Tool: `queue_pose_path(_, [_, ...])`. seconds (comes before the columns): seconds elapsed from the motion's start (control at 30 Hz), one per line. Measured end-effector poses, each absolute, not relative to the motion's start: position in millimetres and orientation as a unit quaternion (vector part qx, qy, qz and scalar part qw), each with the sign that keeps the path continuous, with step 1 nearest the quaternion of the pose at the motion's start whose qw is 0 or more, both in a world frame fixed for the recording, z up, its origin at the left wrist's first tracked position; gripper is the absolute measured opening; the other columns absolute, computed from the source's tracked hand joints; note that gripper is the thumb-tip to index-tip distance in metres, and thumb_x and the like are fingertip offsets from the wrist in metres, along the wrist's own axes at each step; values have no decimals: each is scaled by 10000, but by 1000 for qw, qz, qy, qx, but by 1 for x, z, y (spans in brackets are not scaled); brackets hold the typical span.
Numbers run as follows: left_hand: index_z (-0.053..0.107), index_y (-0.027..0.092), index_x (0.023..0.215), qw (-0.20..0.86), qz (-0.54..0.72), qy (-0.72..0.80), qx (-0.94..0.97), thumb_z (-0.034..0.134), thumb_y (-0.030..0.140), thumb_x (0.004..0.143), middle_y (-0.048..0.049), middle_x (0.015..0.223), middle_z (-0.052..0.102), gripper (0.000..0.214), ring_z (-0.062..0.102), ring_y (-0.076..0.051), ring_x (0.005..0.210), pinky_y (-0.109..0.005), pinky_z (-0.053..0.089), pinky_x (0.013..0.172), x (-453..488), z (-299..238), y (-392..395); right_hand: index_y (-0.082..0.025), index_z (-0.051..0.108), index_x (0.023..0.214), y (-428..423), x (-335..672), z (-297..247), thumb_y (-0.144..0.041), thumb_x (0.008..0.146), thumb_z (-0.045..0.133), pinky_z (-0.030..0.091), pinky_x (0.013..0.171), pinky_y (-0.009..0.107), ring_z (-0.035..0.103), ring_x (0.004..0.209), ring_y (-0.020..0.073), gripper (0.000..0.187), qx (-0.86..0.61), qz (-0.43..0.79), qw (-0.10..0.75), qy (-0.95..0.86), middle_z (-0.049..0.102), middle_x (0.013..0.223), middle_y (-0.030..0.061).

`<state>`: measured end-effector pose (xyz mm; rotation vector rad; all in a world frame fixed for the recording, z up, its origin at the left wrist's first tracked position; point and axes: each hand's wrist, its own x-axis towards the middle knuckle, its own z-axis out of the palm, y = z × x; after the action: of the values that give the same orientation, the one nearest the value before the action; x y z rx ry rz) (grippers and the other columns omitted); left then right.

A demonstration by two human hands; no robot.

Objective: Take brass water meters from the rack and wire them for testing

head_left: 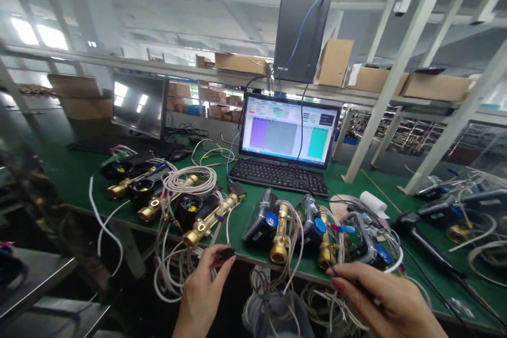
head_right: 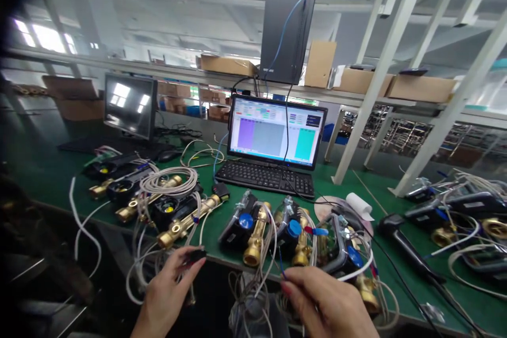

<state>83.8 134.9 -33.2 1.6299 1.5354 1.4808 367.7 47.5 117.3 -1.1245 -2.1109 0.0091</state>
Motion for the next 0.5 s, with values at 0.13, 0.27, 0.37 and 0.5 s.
queue_pose_path(0.13, [544, 197, 1015, 347, 597, 483, 539, 645, 466, 767, -50, 952, 690, 379, 665, -223, 903, -347, 535, 843, 95, 14, 148, -246, 653, 846, 63, 358, 136, -328, 891, 495, 473, 573, 124, 621, 615, 68, 184, -503, 83, 367, -778, 668, 707, -39])
queue_pose_path(0.27, [531, 159, 1012, 410, 634, 413, 509, 676, 467, 735, -34, 822, 683, 439, 670, -180, 711, -296, 552, 695, 108, 57, 181, -222, 660, 857, 95, 354, 149, -420, 890, 452, 398, 462, 182, 522, 475, 79, 289, -559, 178, 358, -727, 565, 530, -43])
queue_pose_path(0.37, [514, 156, 984, 420, 630, 406, 512, 665, 506, 720, -42, 773, 684, 464, 636, -147, 593, -212, 480, 502, 119, 80, 206, -194, 647, 845, 122, 354, 149, -409, 879, 445, 387, 459, 194, 526, 477, 86, 297, -561, 215, 363, -712, 586, 560, -26])
queue_pose_path(0.5, [520, 145, 883, 427, 601, 407, 539, 628, 513, 738, -44, 663, 678, 410, 439, -67, 347, -161, 262, 341, 137, 91, 223, -174, 637, 790, 152, 348, 142, -362, 862, 425, 375, 447, 200, 531, 472, 85, 293, -557, 240, 344, -716, 653, 669, 10])
